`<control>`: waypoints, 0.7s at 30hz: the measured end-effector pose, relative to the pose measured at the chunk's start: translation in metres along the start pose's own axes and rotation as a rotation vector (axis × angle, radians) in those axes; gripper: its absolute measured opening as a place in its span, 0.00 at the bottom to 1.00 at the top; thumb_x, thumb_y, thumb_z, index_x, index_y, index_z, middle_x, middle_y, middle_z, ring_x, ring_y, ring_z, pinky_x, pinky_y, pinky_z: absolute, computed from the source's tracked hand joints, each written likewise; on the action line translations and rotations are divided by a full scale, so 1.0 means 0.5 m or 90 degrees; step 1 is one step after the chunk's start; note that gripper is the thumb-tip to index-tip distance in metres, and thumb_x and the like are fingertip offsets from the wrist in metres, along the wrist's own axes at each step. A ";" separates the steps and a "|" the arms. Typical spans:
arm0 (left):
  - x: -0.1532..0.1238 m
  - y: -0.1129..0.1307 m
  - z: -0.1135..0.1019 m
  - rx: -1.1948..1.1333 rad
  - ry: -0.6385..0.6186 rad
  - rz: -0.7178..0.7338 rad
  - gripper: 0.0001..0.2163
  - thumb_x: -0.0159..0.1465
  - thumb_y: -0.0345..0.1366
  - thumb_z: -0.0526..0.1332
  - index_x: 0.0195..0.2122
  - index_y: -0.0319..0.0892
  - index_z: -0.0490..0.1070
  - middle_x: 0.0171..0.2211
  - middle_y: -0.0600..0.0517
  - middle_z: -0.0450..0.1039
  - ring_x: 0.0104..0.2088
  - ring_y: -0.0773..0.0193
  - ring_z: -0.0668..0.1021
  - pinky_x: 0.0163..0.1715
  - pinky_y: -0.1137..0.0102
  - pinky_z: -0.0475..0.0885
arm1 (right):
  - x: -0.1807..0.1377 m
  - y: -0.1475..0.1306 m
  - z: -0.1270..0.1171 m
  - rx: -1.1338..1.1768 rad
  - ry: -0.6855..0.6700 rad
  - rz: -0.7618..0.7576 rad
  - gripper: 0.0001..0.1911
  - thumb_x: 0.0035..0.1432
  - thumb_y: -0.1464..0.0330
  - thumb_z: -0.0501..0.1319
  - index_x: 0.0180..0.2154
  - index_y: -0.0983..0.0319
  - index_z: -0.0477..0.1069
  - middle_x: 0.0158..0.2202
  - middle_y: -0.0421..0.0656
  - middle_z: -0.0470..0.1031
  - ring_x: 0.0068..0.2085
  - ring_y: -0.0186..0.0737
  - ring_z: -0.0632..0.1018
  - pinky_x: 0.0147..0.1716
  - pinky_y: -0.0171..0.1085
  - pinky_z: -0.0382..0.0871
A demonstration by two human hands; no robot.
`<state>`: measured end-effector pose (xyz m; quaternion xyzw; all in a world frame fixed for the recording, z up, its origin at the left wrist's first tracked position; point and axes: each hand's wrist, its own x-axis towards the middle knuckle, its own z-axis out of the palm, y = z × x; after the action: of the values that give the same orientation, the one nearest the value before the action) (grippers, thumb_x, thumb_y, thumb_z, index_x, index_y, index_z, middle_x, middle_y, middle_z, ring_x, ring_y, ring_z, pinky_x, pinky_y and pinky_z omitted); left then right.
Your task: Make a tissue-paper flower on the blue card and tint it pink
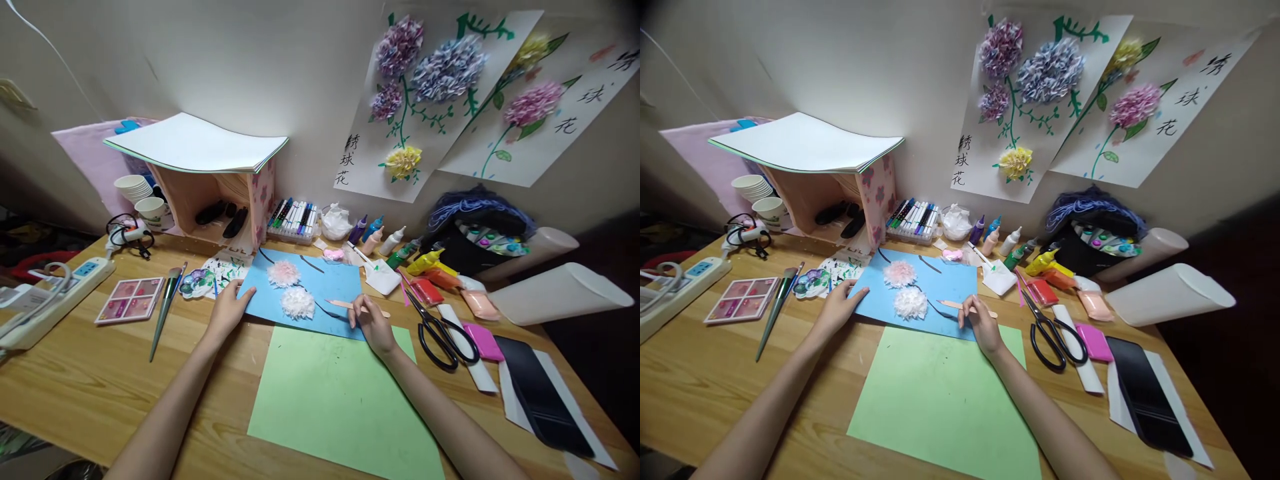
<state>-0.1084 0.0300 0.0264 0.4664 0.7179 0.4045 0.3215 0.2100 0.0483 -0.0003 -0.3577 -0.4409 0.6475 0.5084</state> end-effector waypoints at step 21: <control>-0.122 0.007 -0.133 -0.298 0.118 -0.012 0.29 0.42 0.55 0.69 0.38 0.38 0.68 0.20 0.58 0.70 0.15 0.72 0.68 0.13 0.77 0.63 | 0.004 -0.010 -0.035 -0.001 0.293 -0.200 0.15 0.56 0.56 0.58 0.27 0.61 0.63 0.24 0.36 0.69 0.22 0.27 0.67 0.22 0.29 0.59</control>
<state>-0.1408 -0.0442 0.0657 0.3331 0.6355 0.5980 0.3573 0.2275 0.0543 -0.0018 -0.4231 -0.3641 0.4624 0.6889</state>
